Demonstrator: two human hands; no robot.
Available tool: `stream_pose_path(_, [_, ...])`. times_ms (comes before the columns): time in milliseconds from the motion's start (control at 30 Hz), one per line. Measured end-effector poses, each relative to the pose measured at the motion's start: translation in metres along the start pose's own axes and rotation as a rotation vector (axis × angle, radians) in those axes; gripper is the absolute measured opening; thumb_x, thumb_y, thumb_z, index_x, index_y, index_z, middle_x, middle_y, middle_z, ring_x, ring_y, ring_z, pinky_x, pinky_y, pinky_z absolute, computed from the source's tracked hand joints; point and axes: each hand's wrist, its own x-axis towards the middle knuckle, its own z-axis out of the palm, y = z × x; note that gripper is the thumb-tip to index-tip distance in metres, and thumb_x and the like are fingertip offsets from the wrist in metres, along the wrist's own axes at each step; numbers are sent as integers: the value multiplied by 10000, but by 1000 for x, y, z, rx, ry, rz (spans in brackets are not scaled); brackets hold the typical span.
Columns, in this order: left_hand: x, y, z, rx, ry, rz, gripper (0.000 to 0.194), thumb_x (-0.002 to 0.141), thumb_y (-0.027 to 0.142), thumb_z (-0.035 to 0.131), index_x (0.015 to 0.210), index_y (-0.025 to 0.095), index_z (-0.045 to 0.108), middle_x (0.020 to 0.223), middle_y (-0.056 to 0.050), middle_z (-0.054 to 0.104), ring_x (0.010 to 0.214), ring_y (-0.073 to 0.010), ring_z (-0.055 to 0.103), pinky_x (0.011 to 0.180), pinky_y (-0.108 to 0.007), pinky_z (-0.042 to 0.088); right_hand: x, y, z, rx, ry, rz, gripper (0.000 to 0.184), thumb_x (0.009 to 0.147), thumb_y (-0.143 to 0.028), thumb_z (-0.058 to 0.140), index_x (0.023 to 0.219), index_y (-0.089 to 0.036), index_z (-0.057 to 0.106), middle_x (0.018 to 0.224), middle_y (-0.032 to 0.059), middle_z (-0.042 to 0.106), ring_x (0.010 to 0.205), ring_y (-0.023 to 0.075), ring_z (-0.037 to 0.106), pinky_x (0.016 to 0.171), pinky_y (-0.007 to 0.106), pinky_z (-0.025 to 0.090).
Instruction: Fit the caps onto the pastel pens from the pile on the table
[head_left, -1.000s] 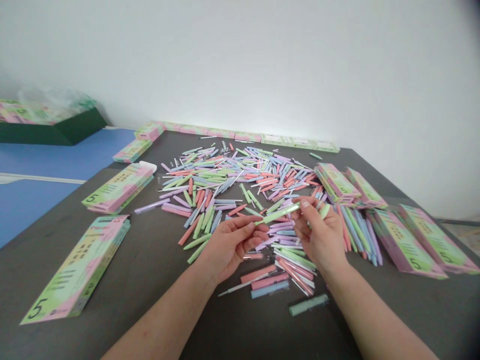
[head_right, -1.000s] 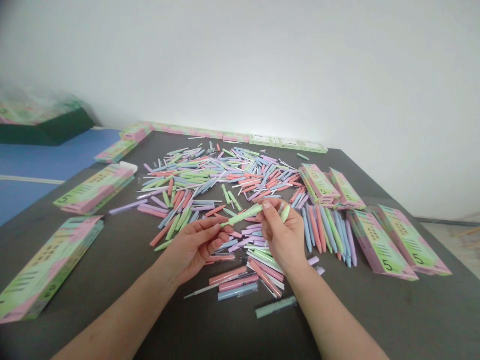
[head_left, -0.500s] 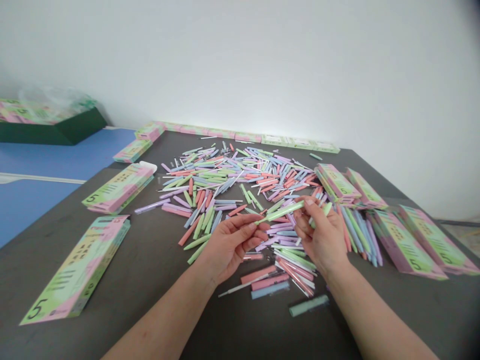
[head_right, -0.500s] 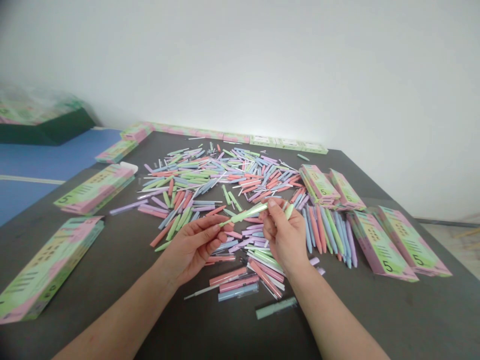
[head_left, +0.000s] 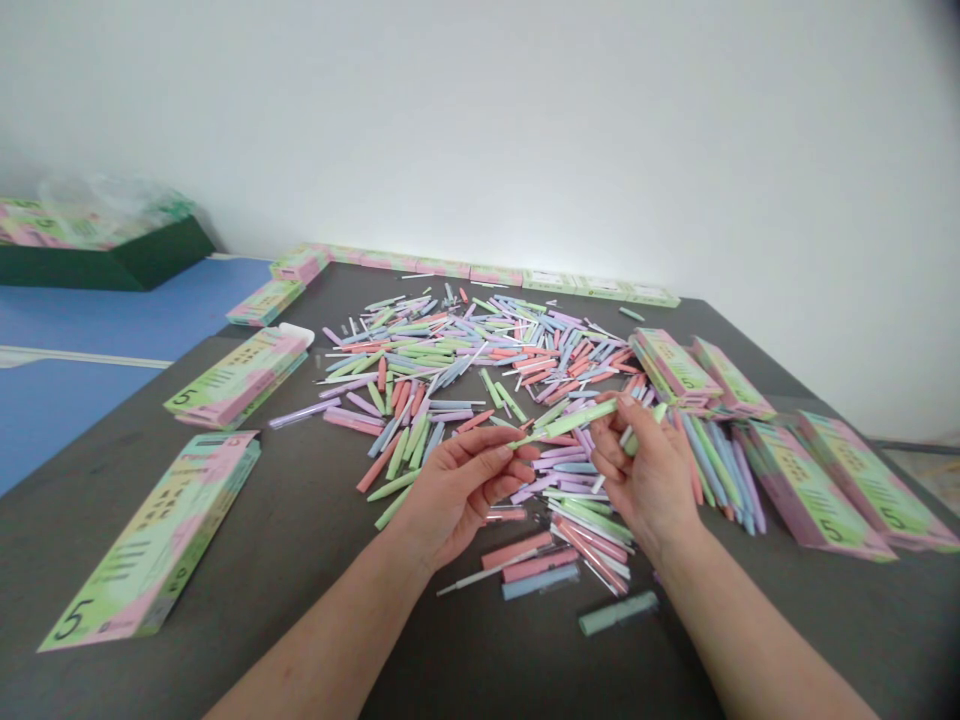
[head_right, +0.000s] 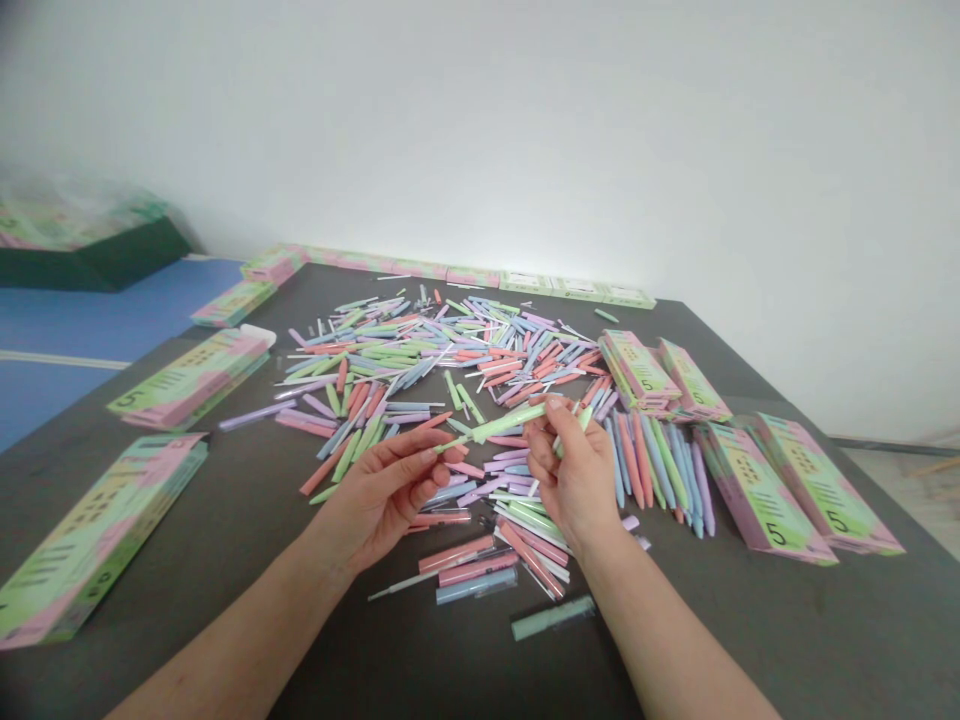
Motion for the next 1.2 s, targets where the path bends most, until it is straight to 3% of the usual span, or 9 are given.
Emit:
stream_pose_path(533, [-1, 1, 0, 7, 18, -7, 135, 739, 41, 709, 865, 82, 735, 768, -86, 763, 595, -90, 699, 577, -114, 576, 1, 0, -1, 47, -28, -7, 191, 768, -335, 676, 795, -172, 581, 511, -86, 391, 365, 25, 160, 318, 159, 84])
stream_pose_path(1200, [-3, 0, 0, 48, -22, 6, 177, 727, 106, 753, 901, 92, 724, 802, -80, 760, 613, -85, 693, 589, -116, 570, -3, 2, 2, -14, -68, -34, 208, 786, -347, 693, 817, -189, 560, 545, -80, 410, 367, 20, 222, 321, 141, 137])
